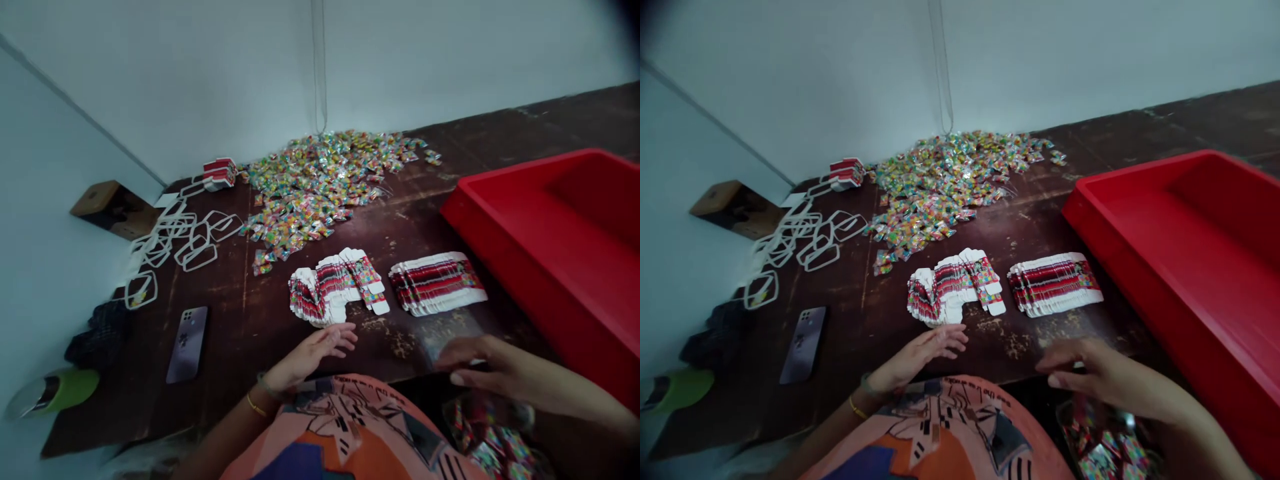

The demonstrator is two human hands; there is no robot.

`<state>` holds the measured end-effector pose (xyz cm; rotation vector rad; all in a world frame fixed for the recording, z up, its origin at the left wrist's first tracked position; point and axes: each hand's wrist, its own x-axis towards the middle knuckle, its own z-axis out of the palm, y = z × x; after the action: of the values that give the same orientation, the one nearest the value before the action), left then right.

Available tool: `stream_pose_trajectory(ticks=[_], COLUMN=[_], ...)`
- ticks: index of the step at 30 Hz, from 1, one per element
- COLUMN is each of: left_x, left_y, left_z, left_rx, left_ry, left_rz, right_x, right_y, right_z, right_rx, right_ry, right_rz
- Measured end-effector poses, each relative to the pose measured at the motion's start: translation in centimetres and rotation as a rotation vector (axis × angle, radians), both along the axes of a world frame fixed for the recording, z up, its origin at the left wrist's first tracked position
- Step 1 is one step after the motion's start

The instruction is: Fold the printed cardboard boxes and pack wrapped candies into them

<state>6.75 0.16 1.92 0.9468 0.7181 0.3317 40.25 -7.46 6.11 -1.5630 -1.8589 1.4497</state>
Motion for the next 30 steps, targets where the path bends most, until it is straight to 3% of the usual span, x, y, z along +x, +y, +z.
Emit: stream_pose_trajectory(ticks=[3,7,9,11,16,20,24,27,30], left_x=[0.7,1.8,1.5,0.9,-0.4,0.0,0.6,1.4,2.4], left_y=[0.2,-0.1,-0.3,-0.4,-0.4,0.0,1.0,1.6,1.6], left_z=[-0.1,0.1,0.3,0.3,0.0,0.0,0.4,0.5,0.0], left_rx=[0.033,0.102,0.104,0.089,0.08,0.097,0.178,0.319,0.206], left_ry=[0.044,0.071,0.077,0.097,0.131,0.124,0.159,0.158,0.102], left_rz=[-0.033,-0.121,-0.143,-0.122,-0.047,0.031,0.158,0.345,0.396], right_x=[-2.3,-8.5,-10.4,-11.1,-9.7,-8.7,-8.6,-10.0,-12.5], right_y=[3.2,12.0,15.1,16.4,15.7,15.2,14.3,12.5,10.3], right_z=[-1.7,-6.0,-7.6,-8.6,-9.7,-9.4,-7.7,-5.7,-4.0], right_rx=[0.099,0.396,0.426,0.431,0.429,0.415,0.432,0.34,0.237], right_ry=[-0.076,-0.377,-0.466,-0.454,-0.285,-0.124,-0.03,0.206,0.407], right_rz=[-0.057,-0.343,-0.475,-0.533,-0.585,-0.608,-0.616,-0.519,-0.376])
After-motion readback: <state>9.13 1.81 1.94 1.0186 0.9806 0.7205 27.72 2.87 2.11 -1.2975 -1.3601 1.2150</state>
